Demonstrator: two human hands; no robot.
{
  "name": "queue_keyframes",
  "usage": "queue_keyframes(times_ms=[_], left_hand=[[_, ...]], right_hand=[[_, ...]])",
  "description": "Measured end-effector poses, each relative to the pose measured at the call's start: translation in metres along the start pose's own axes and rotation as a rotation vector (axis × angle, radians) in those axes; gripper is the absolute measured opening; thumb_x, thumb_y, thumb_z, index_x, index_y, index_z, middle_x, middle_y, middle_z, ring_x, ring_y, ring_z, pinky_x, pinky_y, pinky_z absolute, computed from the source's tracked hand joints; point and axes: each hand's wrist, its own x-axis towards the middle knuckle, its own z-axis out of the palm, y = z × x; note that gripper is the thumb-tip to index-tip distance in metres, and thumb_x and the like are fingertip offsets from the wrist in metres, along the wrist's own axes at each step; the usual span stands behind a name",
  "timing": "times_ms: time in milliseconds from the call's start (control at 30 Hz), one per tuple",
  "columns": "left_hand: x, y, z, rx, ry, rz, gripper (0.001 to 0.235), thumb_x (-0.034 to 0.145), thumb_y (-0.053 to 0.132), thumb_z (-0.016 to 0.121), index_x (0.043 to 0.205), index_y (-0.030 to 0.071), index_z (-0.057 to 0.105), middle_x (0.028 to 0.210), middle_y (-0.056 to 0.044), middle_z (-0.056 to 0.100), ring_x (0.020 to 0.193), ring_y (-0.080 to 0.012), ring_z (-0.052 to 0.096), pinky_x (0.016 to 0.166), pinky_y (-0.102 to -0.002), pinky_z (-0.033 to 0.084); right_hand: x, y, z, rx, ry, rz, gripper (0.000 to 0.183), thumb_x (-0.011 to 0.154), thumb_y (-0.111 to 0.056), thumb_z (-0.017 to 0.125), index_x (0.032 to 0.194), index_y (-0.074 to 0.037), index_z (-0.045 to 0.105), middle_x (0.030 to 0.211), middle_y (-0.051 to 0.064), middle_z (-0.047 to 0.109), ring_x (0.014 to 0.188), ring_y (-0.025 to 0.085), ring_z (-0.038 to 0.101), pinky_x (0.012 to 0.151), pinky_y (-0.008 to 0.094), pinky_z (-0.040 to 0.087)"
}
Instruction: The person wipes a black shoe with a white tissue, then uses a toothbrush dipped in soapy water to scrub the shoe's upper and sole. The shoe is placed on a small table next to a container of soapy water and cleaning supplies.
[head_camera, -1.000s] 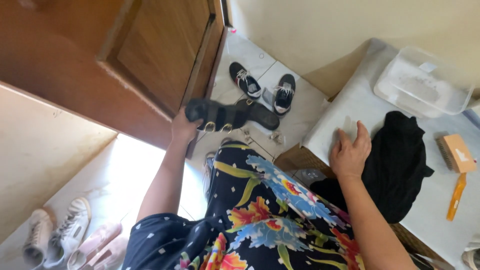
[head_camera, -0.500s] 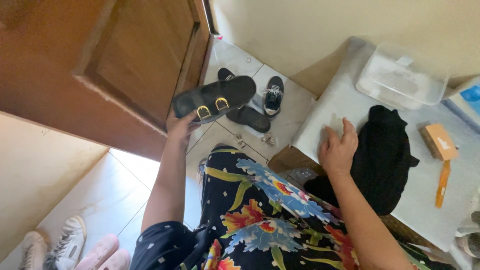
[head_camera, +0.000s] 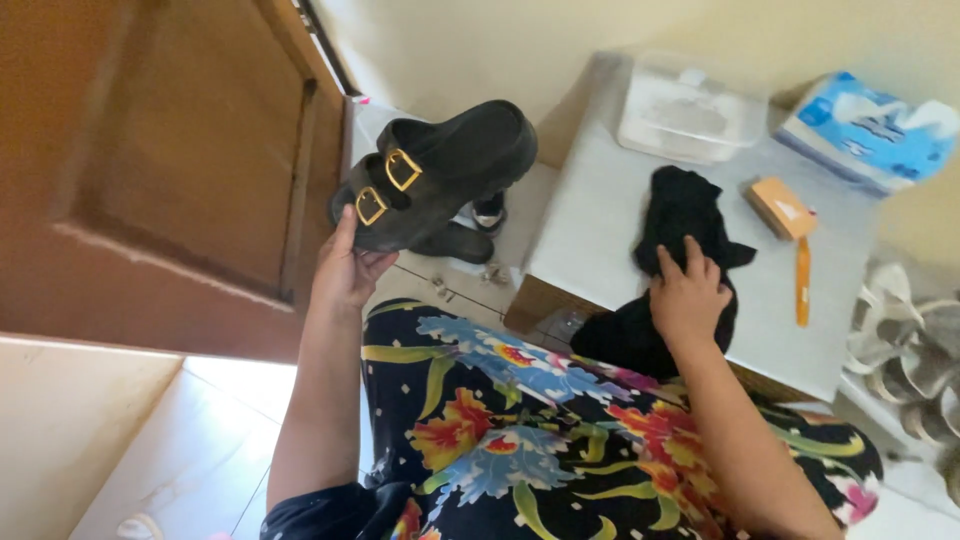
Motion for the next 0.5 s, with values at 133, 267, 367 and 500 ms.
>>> queue_keyframes(times_ms=[133, 267, 367, 500], left_hand=[[-0.008, -0.027, 0.044, -0.019, -0.068, -0.067, 0.059, 0.08, 0.06, 0.077, 0.111, 0.013, 0.059, 0.099, -0.015, 0.074, 0.087, -0.0336, 0.078, 0.083, -0.052, 0.064], [0.0, -0.072, 0.073, -0.09, -0.123, -0.146, 0.06, 0.077, 0.065, 0.077, 0.106, 0.015, 0.062, 0.096, -0.012, 0.074, 0.082, -0.0301, 0.077, 0.077, -0.042, 0.066], [0.013, -0.108, 0.079, -0.135, -0.136, -0.205, 0.059, 0.078, 0.068, 0.076, 0.104, 0.016, 0.064, 0.094, -0.009, 0.074, 0.079, -0.0268, 0.077, 0.073, -0.035, 0.067], [0.022, -0.138, 0.085, -0.194, -0.029, -0.299, 0.068, 0.072, 0.071, 0.08, 0.106, 0.015, 0.062, 0.1, -0.006, 0.072, 0.089, -0.0243, 0.074, 0.074, -0.028, 0.066]], right_hand=[[-0.032, 0.039, -0.004, -0.014, -0.012, -0.138, 0.043, 0.081, -0.018, 0.071, 0.12, -0.035, 0.075, 0.147, -0.005, 0.053, 0.119, 0.03, 0.059, 0.081, 0.051, 0.058], [-0.071, 0.06, -0.047, 0.333, -0.278, -0.287, 0.032, 0.075, -0.014, 0.069, 0.102, -0.03, 0.078, 0.124, -0.004, 0.067, 0.116, 0.03, 0.064, 0.095, 0.045, 0.054], [-0.09, 0.063, -0.117, 0.71, -0.443, -0.214, 0.031, 0.073, -0.001, 0.067, 0.095, -0.018, 0.082, 0.113, 0.009, 0.077, 0.113, 0.039, 0.068, 0.1, 0.05, 0.051], [-0.087, 0.069, -0.17, 1.035, -0.235, -0.123, 0.038, 0.069, 0.008, 0.063, 0.098, -0.007, 0.083, 0.106, 0.024, 0.075, 0.107, 0.044, 0.07, 0.1, 0.052, 0.049]])
